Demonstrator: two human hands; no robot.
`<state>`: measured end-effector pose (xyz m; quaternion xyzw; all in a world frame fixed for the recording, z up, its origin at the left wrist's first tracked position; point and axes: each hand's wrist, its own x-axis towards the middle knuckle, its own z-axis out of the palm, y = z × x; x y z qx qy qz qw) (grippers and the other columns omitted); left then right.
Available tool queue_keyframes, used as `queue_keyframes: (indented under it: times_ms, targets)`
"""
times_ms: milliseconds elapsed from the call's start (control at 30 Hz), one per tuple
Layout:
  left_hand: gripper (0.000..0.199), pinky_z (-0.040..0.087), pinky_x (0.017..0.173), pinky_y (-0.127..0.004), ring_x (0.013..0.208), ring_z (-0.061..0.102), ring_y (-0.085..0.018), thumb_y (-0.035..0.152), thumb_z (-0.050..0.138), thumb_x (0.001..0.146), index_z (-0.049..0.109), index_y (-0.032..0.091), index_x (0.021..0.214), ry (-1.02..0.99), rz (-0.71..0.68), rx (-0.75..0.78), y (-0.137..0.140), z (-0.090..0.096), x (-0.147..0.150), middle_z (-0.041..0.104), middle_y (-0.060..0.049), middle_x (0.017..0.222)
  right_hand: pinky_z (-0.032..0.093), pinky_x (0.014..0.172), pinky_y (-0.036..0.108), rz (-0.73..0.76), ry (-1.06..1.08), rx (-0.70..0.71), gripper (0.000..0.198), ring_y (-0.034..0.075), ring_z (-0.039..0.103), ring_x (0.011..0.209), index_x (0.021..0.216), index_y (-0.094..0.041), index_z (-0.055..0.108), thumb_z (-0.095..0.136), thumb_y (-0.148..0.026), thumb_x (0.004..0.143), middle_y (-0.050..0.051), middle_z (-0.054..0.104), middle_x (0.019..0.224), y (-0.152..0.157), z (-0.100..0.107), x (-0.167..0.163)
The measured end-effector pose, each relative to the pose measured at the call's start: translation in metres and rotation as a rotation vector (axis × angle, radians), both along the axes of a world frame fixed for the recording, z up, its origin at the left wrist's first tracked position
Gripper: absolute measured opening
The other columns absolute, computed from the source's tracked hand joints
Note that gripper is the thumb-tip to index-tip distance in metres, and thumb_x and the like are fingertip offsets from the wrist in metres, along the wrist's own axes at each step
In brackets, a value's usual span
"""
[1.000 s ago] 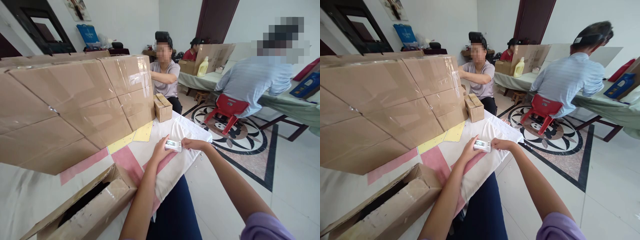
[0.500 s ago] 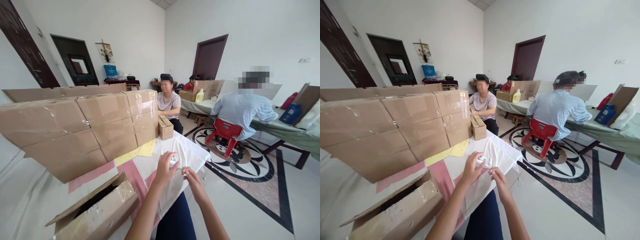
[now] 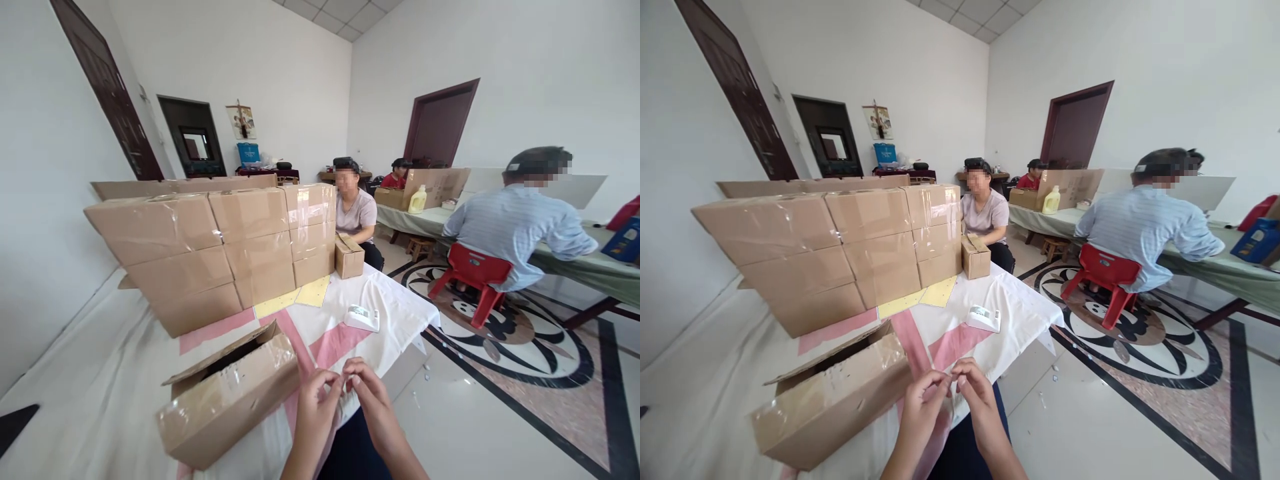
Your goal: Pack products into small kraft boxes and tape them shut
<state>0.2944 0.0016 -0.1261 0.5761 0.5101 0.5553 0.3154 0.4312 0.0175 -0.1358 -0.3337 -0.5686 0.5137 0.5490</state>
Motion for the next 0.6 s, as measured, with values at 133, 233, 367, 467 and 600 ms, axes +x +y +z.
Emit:
queue_keyframes:
  times_ms: [133,233,367,467,600]
  targets:
    - [0.032,0.050,0.067,-0.029,0.070,0.064,-0.019,0.042,0.056,0.096,0.064,0.021,0.074,0.115,0.183,0.114,-0.022,0.003,-0.012,0.067,-0.003,0.073,0.051,0.089,0.037,0.030,-0.105,-0.024,0.042,0.024,0.057,0.109,0.132,-0.040,0.060,0.060,-0.054,0.093,0.005,0.054,0.130,-0.002,0.005,-0.004]
    - [0.026,0.049,0.071,-0.031,0.073,0.064,-0.019,0.034,0.055,0.097,0.064,0.023,0.076,0.294,0.225,0.209,-0.037,0.015,-0.022,0.067,-0.001,0.075,0.049,0.089,0.037,0.084,-0.167,0.060,0.040,0.023,0.058,0.107,0.132,-0.038,0.061,0.057,-0.052,0.095,0.006,0.055,0.130,-0.001,0.020,-0.001]
    - [0.023,0.046,0.071,-0.035,0.072,0.065,-0.019,0.027,0.052,0.098,0.066,0.024,0.081,0.528,0.194,0.294,-0.050,0.032,-0.028,0.070,-0.001,0.076,0.047,0.088,0.036,0.150,-0.315,0.196,0.018,0.025,0.057,0.115,0.103,-0.031,0.072,0.062,-0.043,0.094,0.007,0.060,0.119,-0.007,0.043,0.001]
    - [0.023,0.045,0.070,-0.036,0.072,0.066,-0.020,0.026,0.050,0.099,0.066,0.025,0.083,0.603,0.198,0.307,-0.056,0.037,-0.028,0.070,-0.002,0.076,0.046,0.094,0.038,0.129,-0.370,0.256,0.016,0.025,0.058,0.112,0.088,-0.026,0.068,0.061,-0.038,0.096,0.007,0.061,0.113,-0.016,0.053,-0.001]
    - [0.023,0.045,0.068,-0.034,0.068,0.065,-0.020,0.032,0.052,0.099,0.065,0.024,0.081,0.617,0.288,0.254,-0.063,0.036,-0.032,0.070,-0.001,0.073,0.045,0.097,0.040,0.052,-0.354,0.326,0.017,0.025,0.058,0.110,0.087,-0.025,0.065,0.058,-0.036,0.097,0.008,0.059,0.110,-0.021,0.065,0.001]
